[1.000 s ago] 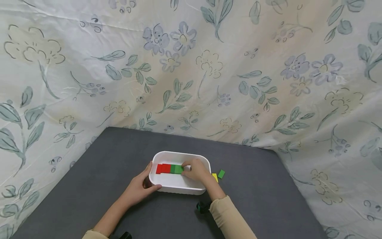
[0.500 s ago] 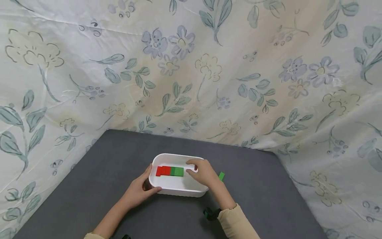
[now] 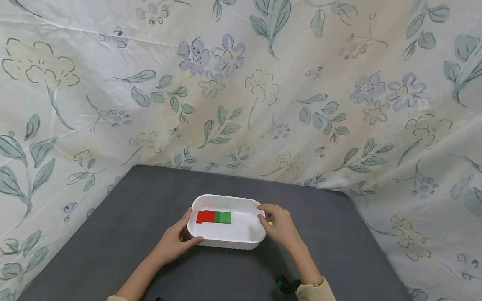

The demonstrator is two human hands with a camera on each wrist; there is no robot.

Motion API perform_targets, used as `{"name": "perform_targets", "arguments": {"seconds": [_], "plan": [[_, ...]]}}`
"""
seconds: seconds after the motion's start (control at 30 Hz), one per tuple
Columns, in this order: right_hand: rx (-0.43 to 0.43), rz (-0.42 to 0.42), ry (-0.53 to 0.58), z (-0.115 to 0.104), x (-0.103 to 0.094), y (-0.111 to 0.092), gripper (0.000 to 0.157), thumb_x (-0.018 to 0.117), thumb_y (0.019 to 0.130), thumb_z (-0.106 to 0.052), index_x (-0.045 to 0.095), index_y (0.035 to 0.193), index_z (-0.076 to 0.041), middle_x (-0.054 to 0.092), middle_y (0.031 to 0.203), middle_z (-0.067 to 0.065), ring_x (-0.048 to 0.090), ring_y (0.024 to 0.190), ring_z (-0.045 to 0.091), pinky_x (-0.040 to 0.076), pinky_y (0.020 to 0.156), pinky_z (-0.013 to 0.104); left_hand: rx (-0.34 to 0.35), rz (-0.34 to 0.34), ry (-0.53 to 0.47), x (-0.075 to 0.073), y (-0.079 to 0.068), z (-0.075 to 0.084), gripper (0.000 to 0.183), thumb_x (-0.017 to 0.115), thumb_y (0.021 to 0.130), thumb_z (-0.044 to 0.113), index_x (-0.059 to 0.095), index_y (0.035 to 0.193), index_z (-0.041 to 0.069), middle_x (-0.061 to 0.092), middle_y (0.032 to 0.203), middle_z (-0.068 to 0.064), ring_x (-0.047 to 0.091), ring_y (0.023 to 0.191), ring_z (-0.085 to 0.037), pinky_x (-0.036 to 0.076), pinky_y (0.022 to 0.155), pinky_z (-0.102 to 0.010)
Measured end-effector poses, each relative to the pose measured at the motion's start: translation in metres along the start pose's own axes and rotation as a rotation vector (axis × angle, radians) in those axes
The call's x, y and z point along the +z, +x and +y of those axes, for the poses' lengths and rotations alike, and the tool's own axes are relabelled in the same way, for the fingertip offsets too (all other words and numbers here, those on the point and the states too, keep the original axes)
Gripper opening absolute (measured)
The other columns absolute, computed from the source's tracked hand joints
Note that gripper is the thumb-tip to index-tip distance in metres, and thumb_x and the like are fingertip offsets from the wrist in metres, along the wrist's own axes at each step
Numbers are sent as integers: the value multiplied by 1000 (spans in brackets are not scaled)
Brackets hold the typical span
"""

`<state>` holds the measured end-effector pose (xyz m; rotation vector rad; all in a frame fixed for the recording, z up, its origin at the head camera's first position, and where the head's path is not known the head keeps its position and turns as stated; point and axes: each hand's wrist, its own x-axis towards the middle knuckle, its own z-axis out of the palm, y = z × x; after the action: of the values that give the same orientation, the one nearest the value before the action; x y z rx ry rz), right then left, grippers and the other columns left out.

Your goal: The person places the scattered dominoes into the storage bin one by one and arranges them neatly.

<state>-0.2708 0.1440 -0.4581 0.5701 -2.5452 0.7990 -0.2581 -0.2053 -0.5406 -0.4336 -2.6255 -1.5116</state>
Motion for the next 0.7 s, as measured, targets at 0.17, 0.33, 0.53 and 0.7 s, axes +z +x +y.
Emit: {"name": "perform_targets", "arguments": {"seconds": [0.17,0.33,0.53,0.7], "plan": [[39,40,-22,17,-7,-13,25,81,92,-6,80,117,-6,77,109,9,60,75,19,46,60,26,-8,5,10,0,0,1,109,90,85,41,26,168,8,33,171,-14,56,89,-17,50,67,-23],[83,81,-42,38,-11,-24,26,81,93,-6,80,119,-6,77,111,10,57,70,18,43,57,25,-15,7,14,1,-2,2,109,90,86,41,26,168,8,34,171,-13,56,86,-16,49,67,-23],[160,110,-48,61,-11,-32,25,80,93,-6,79,119,-6,73,94,7,37,49,4,38,48,24,-19,9,5,4,-5,3,109,90,86,41,26,169,9,38,169,-14,55,82,-13,49,66,-23],[208,112,-33,77,-8,-35,30,79,93,-6,77,123,-4,68,84,6,33,44,4,36,46,25,-25,19,1,6,-8,5,109,90,86,41,26,169,10,39,168,-13,55,81,-12,49,65,-23]]}}
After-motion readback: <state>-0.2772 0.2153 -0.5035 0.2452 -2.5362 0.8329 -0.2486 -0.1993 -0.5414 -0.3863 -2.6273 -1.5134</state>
